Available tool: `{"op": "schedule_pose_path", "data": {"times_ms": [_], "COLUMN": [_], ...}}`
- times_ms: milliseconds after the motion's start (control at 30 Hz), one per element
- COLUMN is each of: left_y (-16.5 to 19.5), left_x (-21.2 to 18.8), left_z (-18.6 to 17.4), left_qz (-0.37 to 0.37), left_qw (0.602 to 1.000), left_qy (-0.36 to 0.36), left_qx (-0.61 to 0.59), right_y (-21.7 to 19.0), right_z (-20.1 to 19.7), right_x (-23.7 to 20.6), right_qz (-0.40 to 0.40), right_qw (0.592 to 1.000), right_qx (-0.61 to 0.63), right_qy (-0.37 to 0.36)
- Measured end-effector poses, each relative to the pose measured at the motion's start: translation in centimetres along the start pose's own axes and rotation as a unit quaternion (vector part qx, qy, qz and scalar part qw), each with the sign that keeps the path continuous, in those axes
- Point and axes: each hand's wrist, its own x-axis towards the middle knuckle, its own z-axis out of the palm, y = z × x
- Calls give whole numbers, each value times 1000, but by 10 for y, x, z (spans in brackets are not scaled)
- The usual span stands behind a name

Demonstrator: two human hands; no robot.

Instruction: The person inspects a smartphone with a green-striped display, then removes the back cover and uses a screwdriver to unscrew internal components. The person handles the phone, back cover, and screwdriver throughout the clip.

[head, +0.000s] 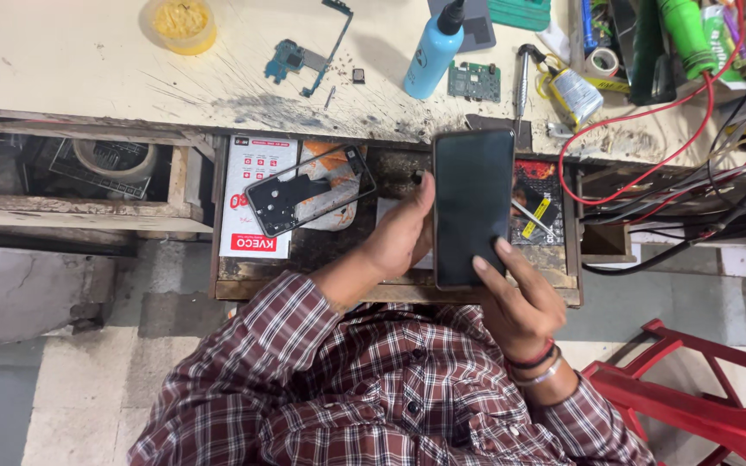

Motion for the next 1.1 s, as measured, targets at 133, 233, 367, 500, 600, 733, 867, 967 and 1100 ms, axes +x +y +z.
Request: {"op": "schedule_pose_path", "data": {"times_ms": [133,233,367,500,600,733,867,967,1100], "left_y": [5,15,21,19,19,20,21,23,22], "left_x": [18,27,31,33,33,33,31,31,30], "left_z": [-9,-21,-34,-39,-43,-46,-46,-44,-44], "left_qz": [4,3,27,42,41,45,52,59,53], "left_qw": [991,989,986,989,991,992,993,993,994], "left_qy": [-77,-84,-95,-94,-80,-75,-74,-76,-65], "left_qx": [-111,-124,-133,-106,-100,-88,-75,-69,-76], "right_y": [2,4,8,12,14,14,12,11,9], "right_z": [15,20,21,23,24,24,24,24,24], "right_x": [12,9,-4,-11,-10,-5,-1,1,2], "right_qz": [-9,-28,-17,13,31,18,19,21,19], "right_qw": [1000,1000,999,997,991,983,978,977,977], "right_qx": [-7,4,30,69,92,111,134,123,111], "right_qy": [-25,-10,-5,-40,-91,-146,-161,-172,-181]}}
